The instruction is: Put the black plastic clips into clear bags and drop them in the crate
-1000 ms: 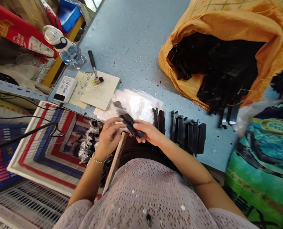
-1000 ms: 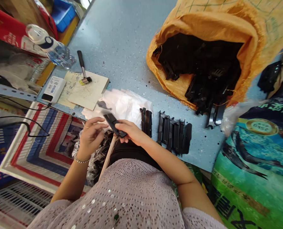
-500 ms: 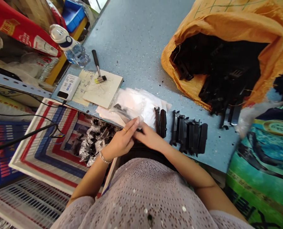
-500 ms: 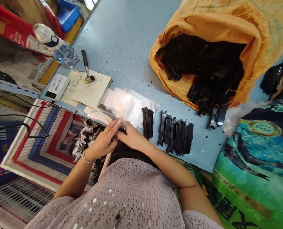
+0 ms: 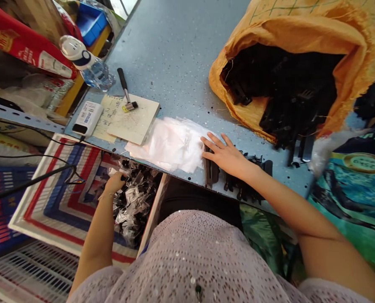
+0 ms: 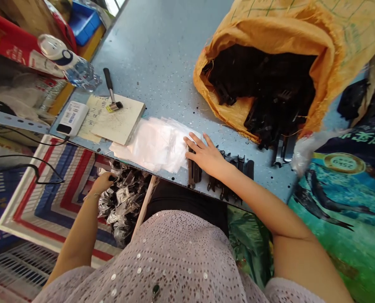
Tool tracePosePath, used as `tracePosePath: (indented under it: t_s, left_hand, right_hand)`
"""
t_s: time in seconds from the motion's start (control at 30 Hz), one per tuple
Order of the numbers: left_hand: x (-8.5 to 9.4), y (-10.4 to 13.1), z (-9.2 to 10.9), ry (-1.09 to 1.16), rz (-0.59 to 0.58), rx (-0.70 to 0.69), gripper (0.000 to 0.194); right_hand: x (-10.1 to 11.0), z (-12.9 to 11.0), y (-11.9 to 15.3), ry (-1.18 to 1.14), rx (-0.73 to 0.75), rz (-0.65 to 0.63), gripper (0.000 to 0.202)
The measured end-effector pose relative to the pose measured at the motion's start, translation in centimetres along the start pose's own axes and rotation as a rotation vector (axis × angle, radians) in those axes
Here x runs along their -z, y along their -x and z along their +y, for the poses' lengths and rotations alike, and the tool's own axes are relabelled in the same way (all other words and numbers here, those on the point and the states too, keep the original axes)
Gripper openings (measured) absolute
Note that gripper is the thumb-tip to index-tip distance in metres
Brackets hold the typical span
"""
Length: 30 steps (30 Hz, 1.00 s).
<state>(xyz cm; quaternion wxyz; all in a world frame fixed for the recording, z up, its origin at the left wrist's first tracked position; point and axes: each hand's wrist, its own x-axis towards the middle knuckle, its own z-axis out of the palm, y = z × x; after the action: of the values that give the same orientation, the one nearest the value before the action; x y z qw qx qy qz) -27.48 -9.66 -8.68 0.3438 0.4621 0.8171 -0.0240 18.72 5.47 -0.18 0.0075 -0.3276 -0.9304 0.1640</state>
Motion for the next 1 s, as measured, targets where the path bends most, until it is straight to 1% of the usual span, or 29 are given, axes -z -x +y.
tracePosePath:
  t_s: [0.07,0.1,0.13,0.2,0.23,0.27,0.3,0.33,0.37,0.4,0.43,0.47,0.5,0.53,0.57,0.6,0.67,0.73,0.8,0.83,0.87,0.9,0.97,1.0]
  left_hand:
    - [-1.0,-2.2,0.1,-0.001,-0.018,0.026,0.019]
    - [-1.1,-2.6,0.3,0.005,-0.036,0.028,0.018]
    - [-0.9,-2.6,0.7,0.011,-0.059,0.028,0.017]
    - [-0.2,-1.5,2.0,0.037,-0.131,0.004,0.015]
    - [0.2,-0.5,3.2,0.09,-0.191,-0.042,0.015]
    - [0.5,0.7,4.7,0.178,-0.262,-0.116,0.018]
    - [0.6,1.8,6.8,0.295,-0.313,-0.212,0.023]
    - [0.5,2.8,9.1,0.432,-0.325,-0.322,0.027]
    - [0.1,3.5,11.8,0.552,-0.29,-0.426,0.029]
    - [-0.5,3.9,14.5,0.621,-0.118,-0.485,0.027]
    - [-1.2,3.8,17.1,0.624,0.08,-0.518,0.023]
    - [-1.8,3.5,19.3,0.559,0.229,-0.536,0.02]
    - [-2.4,2.9,20.9,0.49,0.319,-0.534,0.016]
    - [-2.8,2.1,22.0,0.424,0.352,-0.534,0.014]
    - [-3.0,1.3,22.4,0.386,0.335,-0.534,0.012]
    - [-3.0,0.5,22.3,0.387,0.293,-0.534,0.012]
    - [-2.8,-0.5,21.3,0.477,0.213,-0.537,0.012]
    - [-2.5,-0.7,20.1,0.622,0.177,-0.517,0.008]
    - [-2.3,-0.2,19.3,0.707,0.201,-0.51,0.007]
    - [-2.2,0.2,19.1,0.691,0.241,-0.526,0.006]
    - [-2.1,0.6,19.0,0.626,0.297,-0.557,0.008]
    - [-2.0,0.8,18.8,0.523,0.354,-0.597,0.015]
    - [-1.7,0.9,18.5,0.297,0.422,-0.663,0.03]
    - [-1.5,0.7,18.3,0.224,0.426,-0.679,0.036]
  right_hand:
    - [0.7,0.7,0.7,0.041,0.065,-0.037,0.033]
    - [1.2,0.9,1.4,0.03,0.04,-0.051,0.031]
    - [1.6,1.1,2.1,-0.003,-0.04,-0.064,0.034]
    - [2.1,1.3,3.3,-0.13,-0.304,-0.075,0.049]
    - [2.1,1.3,3.8,-0.229,-0.431,-0.064,0.057]
    - [1.8,1.1,3.9,-0.358,-0.522,-0.026,0.061]
    - [1.3,0.9,3.8,-0.517,-0.569,0.037,0.062]
    - [0.7,0.5,3.5,-0.702,-0.573,0.111,0.06]
    - [0.0,0.1,2.9,-0.9,-0.555,0.18,0.057]
    - [-0.7,-0.4,2.3,-1.094,-0.536,0.232,0.054]
    - [-1.2,-1.0,1.6,-1.268,-0.527,0.261,0.051]
    - [-1.6,-1.6,1.0,-1.412,-0.53,0.266,0.049]
    - [-1.9,-2.1,0.5,-1.527,-0.535,0.248,0.047]
    - [-2.0,-2.6,0.1,-1.618,-0.537,0.224,0.045]
    - [-2.0,-3.0,-0.3,-1.693,-0.536,0.204,0.044]
    - [-1.9,-3.4,-0.6,-1.761,-0.53,0.188,0.044]
    - [-1.9,-4.2,-1.6,-1.89,-0.503,0.158,0.043]
    - [-2.2,-5.0,-3.4,-1.993,-0.458,0.088,0.041]
    - [-2.9,-5.8,-5.5,-2.018,-0.441,0.0,0.037]
    - [-3.4,-6.1,-6.5,-1.987,-0.464,-0.018,0.033]
    - [-3.8,-6.3,-7.2,-1.924,-0.508,-0.008,0.028]
    - [-4.2,-6.4,-7.7,-1.838,-0.56,0.031,0.024]
    - [-4.5,-6.3,-7.5,-1.659,-0.609,0.137,0.018]
    - [-4.4,-6.2,-7.0,-1.589,-0.586,0.168,0.016]
